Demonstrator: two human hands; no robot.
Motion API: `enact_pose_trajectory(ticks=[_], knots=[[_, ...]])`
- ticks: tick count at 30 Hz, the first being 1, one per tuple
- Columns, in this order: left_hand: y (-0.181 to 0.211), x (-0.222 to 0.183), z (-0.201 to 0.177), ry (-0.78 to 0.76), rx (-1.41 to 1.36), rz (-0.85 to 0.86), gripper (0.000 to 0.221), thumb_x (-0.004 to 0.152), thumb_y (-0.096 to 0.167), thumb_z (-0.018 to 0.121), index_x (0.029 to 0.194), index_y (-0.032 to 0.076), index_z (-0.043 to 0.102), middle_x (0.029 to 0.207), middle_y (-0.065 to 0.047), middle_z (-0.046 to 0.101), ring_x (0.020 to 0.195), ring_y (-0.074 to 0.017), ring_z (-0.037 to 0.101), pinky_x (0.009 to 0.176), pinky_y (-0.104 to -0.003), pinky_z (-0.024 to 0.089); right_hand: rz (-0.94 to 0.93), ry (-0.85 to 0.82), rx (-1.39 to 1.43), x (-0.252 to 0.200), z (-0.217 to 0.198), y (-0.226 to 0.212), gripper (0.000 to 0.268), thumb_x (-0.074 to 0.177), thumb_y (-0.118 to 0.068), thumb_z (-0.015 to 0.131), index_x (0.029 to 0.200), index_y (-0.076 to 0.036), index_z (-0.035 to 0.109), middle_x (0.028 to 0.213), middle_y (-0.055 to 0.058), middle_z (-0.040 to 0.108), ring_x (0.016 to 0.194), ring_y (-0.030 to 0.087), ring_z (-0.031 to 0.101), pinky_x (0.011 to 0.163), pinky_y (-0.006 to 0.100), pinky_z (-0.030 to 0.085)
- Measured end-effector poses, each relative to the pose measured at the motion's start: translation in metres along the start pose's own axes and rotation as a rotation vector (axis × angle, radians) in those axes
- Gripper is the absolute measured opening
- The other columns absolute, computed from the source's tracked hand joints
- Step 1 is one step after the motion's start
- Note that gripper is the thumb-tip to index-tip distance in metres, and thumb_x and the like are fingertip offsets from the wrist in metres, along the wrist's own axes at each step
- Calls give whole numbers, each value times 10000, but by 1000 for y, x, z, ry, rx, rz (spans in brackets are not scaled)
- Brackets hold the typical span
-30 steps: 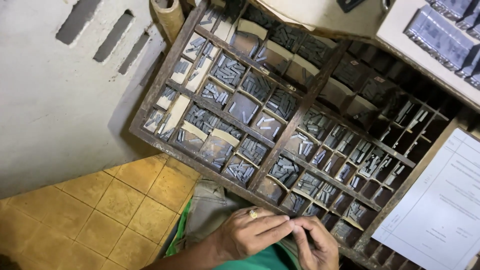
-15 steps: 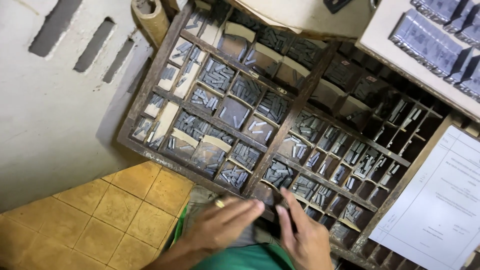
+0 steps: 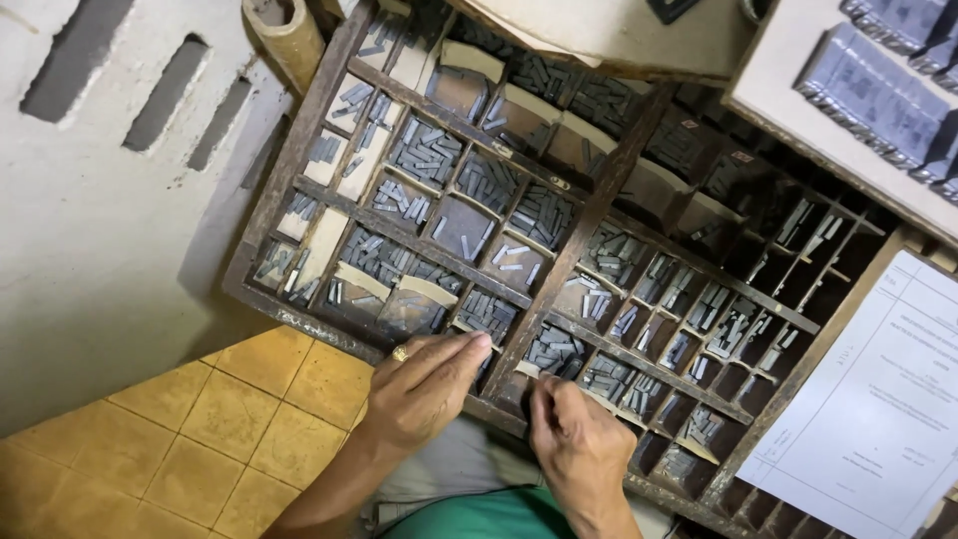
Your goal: Manually selecting individual metal type characters from a partitioned wooden case and arranging them on a plate for letterpress printing.
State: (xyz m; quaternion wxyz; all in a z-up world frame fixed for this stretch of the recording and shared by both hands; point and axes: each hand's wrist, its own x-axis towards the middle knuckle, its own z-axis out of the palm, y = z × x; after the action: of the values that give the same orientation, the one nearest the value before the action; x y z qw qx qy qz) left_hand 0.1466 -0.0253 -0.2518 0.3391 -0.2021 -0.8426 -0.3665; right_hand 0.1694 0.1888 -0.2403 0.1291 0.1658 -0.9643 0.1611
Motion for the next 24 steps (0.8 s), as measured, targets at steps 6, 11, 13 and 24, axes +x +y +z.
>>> enact_pose_trajectory(ticks=[6, 11, 13, 24], knots=[[10, 28, -12, 6, 49, 36, 255, 870, -40, 871, 1097, -30, 754, 1046, -130, 793, 870, -197, 784, 766, -272, 664, 52, -84, 99, 14, -17, -3, 177, 946, -286, 732, 995, -122, 686, 753, 39, 705, 456, 101, 627, 351, 273, 547], [10, 29, -12, 31, 78, 48, 230, 876, -21, 879, 1079, -8, 771, 1049, -96, 795, 848, -159, 774, 758, -239, 650, -54, 6, 298, 34, -35, 13, 144, 967, -72, 685, 1073, 1, 750, 850, 148, 798, 604, 157, 773, 491, 202, 677], [10, 29, -11, 43, 93, 47, 224, 882, -18, 870, 1082, -6, 770, 1049, -96, 791, 838, -166, 766, 751, -245, 651, 25, -73, 87, 42, -42, 15, 257, 989, -264, 683, 1206, -134, 726, 769, 7, 775, 395, 33, 545, 322, 205, 456], [9, 25, -10, 35, 136, 49, 297, 888, 20, 891, 1149, 23, 747, 1054, -82, 778, 847, -137, 765, 757, -227, 661, -22, -84, 11, 52, -35, 18, 181, 963, -323, 740, 1020, -157, 699, 823, 33, 786, 383, 48, 551, 295, 205, 429]])
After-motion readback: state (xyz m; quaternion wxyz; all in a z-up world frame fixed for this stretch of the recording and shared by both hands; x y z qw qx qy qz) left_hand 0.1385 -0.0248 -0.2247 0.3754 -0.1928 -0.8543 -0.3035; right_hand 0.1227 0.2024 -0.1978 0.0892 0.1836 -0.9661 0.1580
